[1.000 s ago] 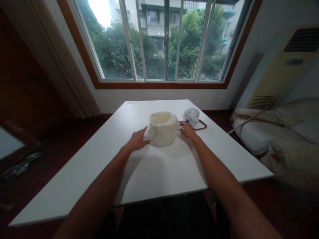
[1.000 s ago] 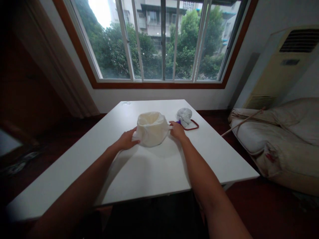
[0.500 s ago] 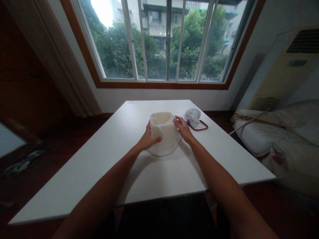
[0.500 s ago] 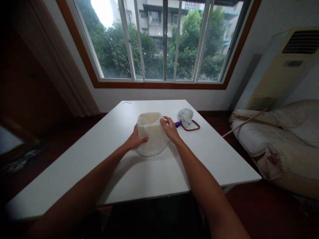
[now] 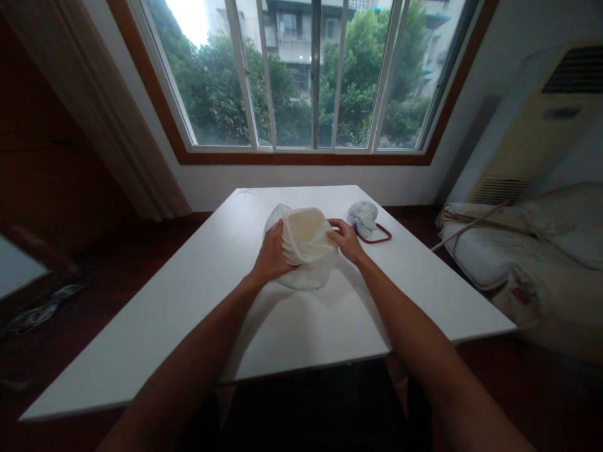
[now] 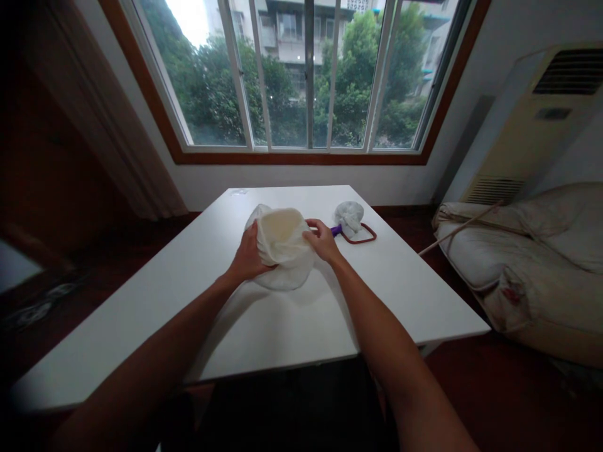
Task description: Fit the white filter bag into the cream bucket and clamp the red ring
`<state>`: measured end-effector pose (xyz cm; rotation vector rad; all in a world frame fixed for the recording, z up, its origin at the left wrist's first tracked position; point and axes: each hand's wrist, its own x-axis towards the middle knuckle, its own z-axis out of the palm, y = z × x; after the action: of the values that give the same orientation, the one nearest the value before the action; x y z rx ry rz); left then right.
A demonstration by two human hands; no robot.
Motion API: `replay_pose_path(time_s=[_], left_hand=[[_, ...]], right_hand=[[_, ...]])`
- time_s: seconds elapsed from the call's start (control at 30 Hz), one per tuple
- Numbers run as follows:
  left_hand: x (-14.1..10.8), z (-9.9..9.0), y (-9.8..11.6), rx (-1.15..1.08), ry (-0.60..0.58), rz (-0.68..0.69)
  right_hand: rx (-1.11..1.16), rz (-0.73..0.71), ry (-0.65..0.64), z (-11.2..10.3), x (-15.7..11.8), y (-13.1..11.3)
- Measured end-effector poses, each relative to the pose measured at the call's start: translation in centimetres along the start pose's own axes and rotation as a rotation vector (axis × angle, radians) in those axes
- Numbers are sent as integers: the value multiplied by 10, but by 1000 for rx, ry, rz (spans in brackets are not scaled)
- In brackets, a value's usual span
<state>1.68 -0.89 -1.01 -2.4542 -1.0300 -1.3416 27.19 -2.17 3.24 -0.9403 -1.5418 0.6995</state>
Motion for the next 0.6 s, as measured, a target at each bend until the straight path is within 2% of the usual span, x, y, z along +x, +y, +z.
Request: replay_pose_path(time_s=[0.07, 0.1, 0.13, 0.2, 0.27, 0.33, 0.47, 0.6], left_hand=[[1, 0, -1, 67, 15, 77], [2, -1, 0, 88, 18, 109], [3, -1, 3, 99, 18, 138], [4, -2, 10, 102, 9, 191], [5, -2, 18, 83, -8, 237], [6, -2, 26, 55, -22, 267], [9, 0, 42, -18, -63, 326], [11, 3, 50, -55, -63, 346]], right_hand=[[-207, -148, 153, -2, -3, -10], [-306, -231, 180, -1, -5, -17], [-387, -308, 151, 0, -8, -23], [-494, -413, -13, 8, -14, -33], [-579, -455, -171, 18, -18, -38], [-676, -420, -274, 27, -20, -37], [-842, -236, -480, 38, -22, -27], [-896, -153, -647, 44, -21, -21]])
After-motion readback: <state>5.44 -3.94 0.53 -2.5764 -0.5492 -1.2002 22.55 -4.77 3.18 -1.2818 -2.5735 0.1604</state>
